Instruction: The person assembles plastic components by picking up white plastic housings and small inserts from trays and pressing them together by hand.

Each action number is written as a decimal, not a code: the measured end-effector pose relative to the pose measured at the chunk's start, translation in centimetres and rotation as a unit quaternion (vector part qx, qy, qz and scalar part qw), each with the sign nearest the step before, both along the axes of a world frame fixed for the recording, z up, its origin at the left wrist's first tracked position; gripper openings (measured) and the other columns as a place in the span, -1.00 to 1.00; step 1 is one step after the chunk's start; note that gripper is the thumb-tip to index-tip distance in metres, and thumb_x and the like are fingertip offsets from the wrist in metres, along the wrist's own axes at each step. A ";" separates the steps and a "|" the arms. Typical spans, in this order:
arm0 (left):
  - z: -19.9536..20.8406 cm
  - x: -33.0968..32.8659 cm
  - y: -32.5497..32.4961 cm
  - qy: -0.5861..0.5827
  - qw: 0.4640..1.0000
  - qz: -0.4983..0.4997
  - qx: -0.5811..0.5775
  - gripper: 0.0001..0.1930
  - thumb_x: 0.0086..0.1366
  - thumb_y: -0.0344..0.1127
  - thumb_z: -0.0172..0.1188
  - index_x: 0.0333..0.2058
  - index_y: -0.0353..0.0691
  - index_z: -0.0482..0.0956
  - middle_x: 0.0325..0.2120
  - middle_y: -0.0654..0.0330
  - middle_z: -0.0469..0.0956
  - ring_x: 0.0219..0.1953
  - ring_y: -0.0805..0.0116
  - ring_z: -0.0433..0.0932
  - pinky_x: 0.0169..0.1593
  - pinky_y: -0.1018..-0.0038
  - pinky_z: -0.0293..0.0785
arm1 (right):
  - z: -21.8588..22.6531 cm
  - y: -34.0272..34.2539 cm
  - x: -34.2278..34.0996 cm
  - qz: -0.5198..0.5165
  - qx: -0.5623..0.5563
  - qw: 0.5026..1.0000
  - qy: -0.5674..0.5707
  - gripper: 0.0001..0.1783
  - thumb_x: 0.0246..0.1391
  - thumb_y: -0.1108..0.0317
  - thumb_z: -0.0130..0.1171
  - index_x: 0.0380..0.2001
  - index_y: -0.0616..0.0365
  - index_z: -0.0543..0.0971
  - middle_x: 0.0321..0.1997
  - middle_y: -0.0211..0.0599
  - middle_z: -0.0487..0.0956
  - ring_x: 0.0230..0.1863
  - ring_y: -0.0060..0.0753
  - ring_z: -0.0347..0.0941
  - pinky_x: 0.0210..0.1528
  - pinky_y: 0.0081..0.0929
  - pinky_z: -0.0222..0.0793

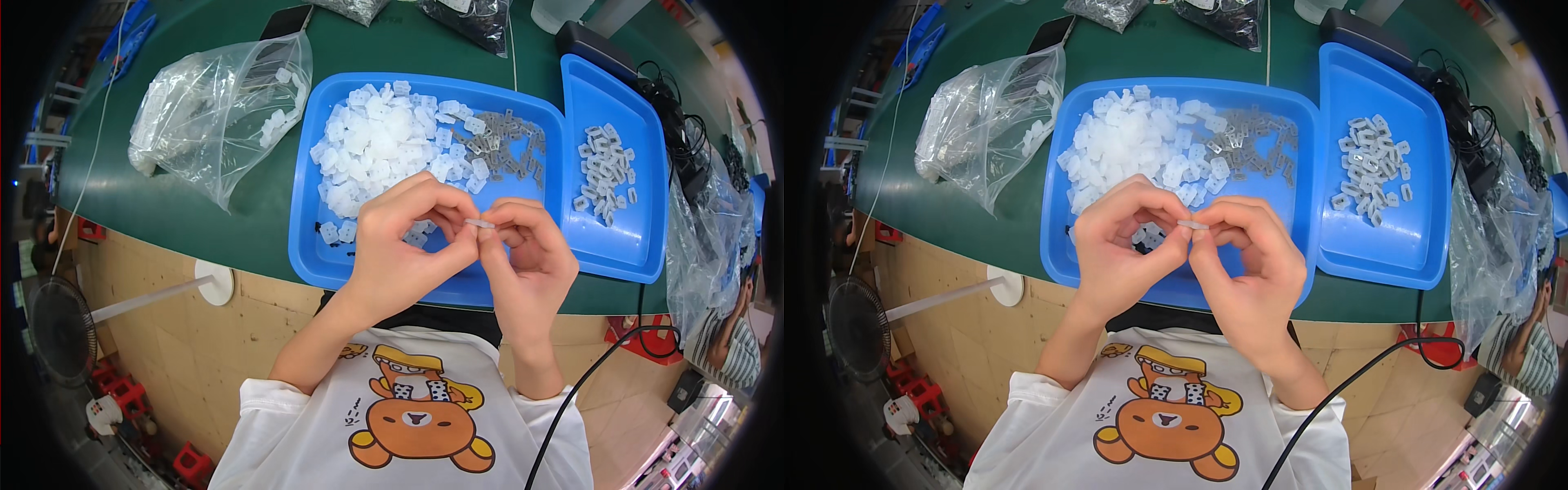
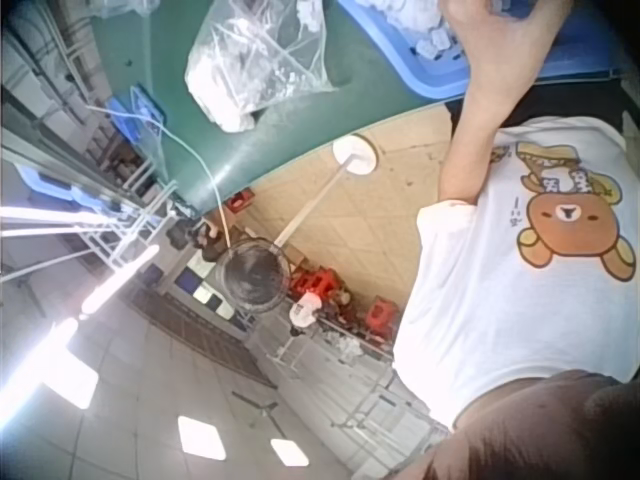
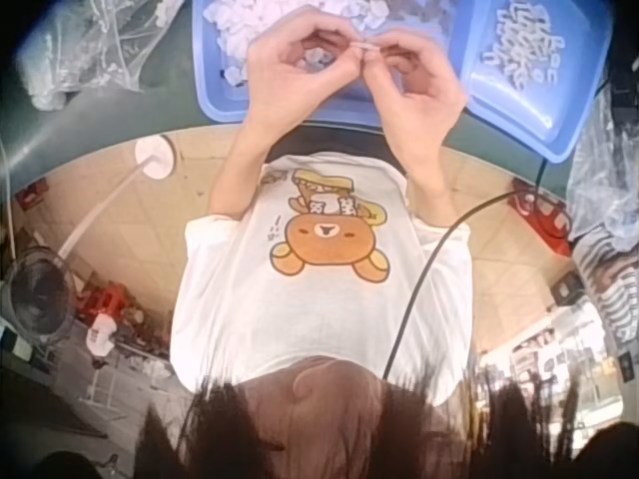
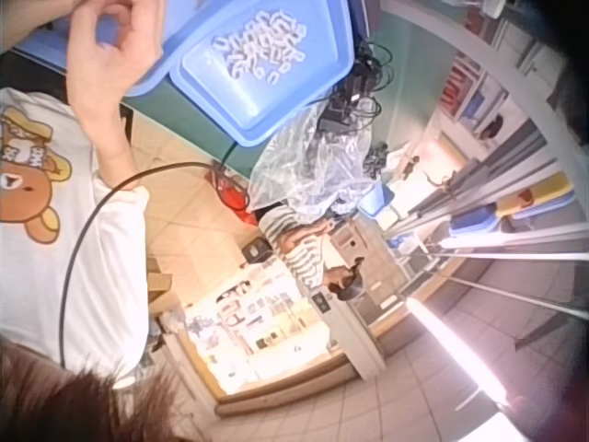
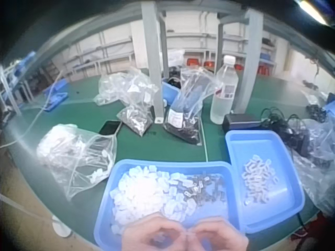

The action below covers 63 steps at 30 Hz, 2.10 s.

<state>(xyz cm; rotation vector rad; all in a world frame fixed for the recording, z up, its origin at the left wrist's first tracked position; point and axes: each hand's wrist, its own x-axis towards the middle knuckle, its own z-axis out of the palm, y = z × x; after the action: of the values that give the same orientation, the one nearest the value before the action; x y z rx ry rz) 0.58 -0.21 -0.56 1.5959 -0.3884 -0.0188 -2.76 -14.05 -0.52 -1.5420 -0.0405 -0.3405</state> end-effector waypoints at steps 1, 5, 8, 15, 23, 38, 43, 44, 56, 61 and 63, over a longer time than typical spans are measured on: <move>0.0 0.0 0.0 -0.006 1.000 0.004 0.005 -0.84 -0.01 -0.69 0.21 -0.39 -0.40 0.54 -0.43 0.17 0.49 -0.38 0.45 0.53 -0.27 0.57 0.53 | 0.0 0.1 0.0 -0.002 0.001 1.000 0.001 -0.84 -0.04 0.72 0.16 -0.32 0.39 0.53 -0.25 -0.21 0.51 -0.31 -0.56 0.47 -0.32 -0.67 0.46; -0.3 0.0 -0.3 -0.045 0.998 0.047 0.012 -0.86 -0.02 -0.60 0.25 -0.42 -0.31 0.57 -0.49 0.20 0.51 -0.47 0.46 0.54 -0.38 0.60 0.49 | 0.5 0.1 -0.2 -0.002 -0.001 1.000 -0.005 -0.82 -0.02 0.73 0.14 -0.29 0.39 0.54 -0.25 -0.20 0.51 -0.29 -0.52 0.50 -0.28 -0.65 0.49; -0.5 0.1 -0.5 -0.041 0.998 0.027 -0.042 -0.85 -0.01 -0.59 0.25 -0.39 -0.31 0.57 -0.45 0.18 0.51 -0.42 0.45 0.55 -0.37 0.59 0.49 | 1.5 -0.3 -0.5 0.007 0.039 0.998 0.048 -0.79 -0.01 0.74 0.13 -0.25 0.40 0.54 -0.21 -0.16 0.52 -0.27 -0.46 0.52 -0.22 -0.61 0.53; 0.3 0.2 -0.1 -0.004 1.000 -0.019 0.010 -0.84 0.11 -0.60 0.16 -0.29 -0.35 0.54 -0.35 0.15 0.46 -0.30 0.41 0.51 -0.21 0.53 0.50 | 2.6 -4.7 0.7 0.053 -0.141 0.984 0.091 -0.81 0.00 0.68 0.16 -0.26 0.32 0.56 -0.23 -0.17 0.57 -0.33 -0.36 0.54 -0.25 -0.47 0.50; -0.1 0.2 -0.5 -0.004 1.000 -0.010 -0.009 -0.86 0.24 -0.58 0.06 -0.23 -0.37 0.50 -0.26 0.11 0.49 -0.16 0.40 0.50 -0.13 0.52 0.46 | 1.5 -6.0 5.0 -0.011 -0.522 0.853 -0.018 -0.85 -0.10 0.57 0.23 -0.37 0.26 0.60 -0.37 -0.23 0.50 -0.27 -0.19 0.39 -0.20 -0.37 0.33; 0.9 -0.3 -0.3 0.061 0.996 0.017 -0.059 -0.83 0.24 -0.59 0.09 -0.18 -0.41 0.51 -0.38 0.13 0.56 -0.26 0.35 0.62 -0.18 0.52 0.50 | 1.6 -5.3 4.4 0.035 -0.238 0.965 0.102 -0.93 0.06 0.56 0.12 -0.35 0.30 0.47 -0.31 -0.20 0.59 -0.32 -0.42 0.52 -0.27 -0.51 0.43; 0.6 -0.2 -0.2 0.024 0.999 -0.013 -0.046 -0.72 0.23 -0.58 0.12 -0.06 -0.43 0.48 -0.29 0.03 0.61 -0.22 0.32 0.63 -0.11 0.47 0.54 | 3.4 -4.9 2.6 0.084 -0.026 0.985 0.146 -0.95 0.11 0.56 0.11 -0.35 0.33 0.48 -0.35 -0.13 0.61 -0.33 -0.50 0.54 -0.26 -0.59 0.47; 0.5 -0.2 -0.2 0.025 0.999 -0.013 -0.046 -0.72 0.23 -0.58 0.12 -0.06 -0.43 0.48 -0.29 0.03 0.61 -0.22 0.32 0.63 -0.11 0.47 0.54 | 3.6 -4.8 2.3 0.091 -0.003 0.984 0.155 -0.95 0.11 0.57 0.11 -0.35 0.34 0.49 -0.37 -0.12 0.60 -0.32 -0.48 0.54 -0.27 -0.58 0.49; 0.1 -0.2 0.0 -0.079 0.996 0.002 -0.041 -0.72 0.03 -0.43 0.37 -0.22 -0.22 0.64 -0.40 0.18 0.63 -0.42 0.42 0.57 -0.31 0.55 0.49 | 5.1 -4.8 0.6 0.190 0.061 0.963 0.180 -0.93 0.00 0.66 0.13 -0.38 0.36 0.53 -0.40 -0.09 0.62 -0.40 -0.42 0.60 -0.40 -0.56 0.57; 0.3 -0.1 0.6 -0.115 0.992 -0.045 0.002 -0.64 -0.09 -0.57 0.41 -0.24 -0.38 0.59 -0.31 0.07 0.61 -0.30 0.30 0.58 -0.21 0.46 0.47 | 5.0 -5.1 0.5 0.191 0.068 0.965 0.168 -0.93 -0.01 0.67 0.14 -0.40 0.37 0.54 -0.45 -0.13 0.60 -0.44 -0.46 0.58 -0.44 -0.58 0.55; 0.3 -0.1 0.5 -0.117 0.992 -0.043 -0.003 -0.64 -0.10 -0.58 0.41 -0.24 -0.38 0.59 -0.32 0.07 0.62 -0.30 0.29 0.58 -0.22 0.46 0.47 | 5.0 -5.1 0.5 0.194 0.064 0.965 0.165 -0.93 -0.02 0.67 0.14 -0.40 0.38 0.54 -0.46 -0.15 0.60 -0.46 -0.47 0.57 -0.45 -0.59 0.54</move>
<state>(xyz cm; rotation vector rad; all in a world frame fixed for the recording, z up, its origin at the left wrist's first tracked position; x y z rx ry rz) 0.48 0.31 -0.26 1.5784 -0.6394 0.1043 -2.28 -19.18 4.46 -1.4067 -0.0570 0.2222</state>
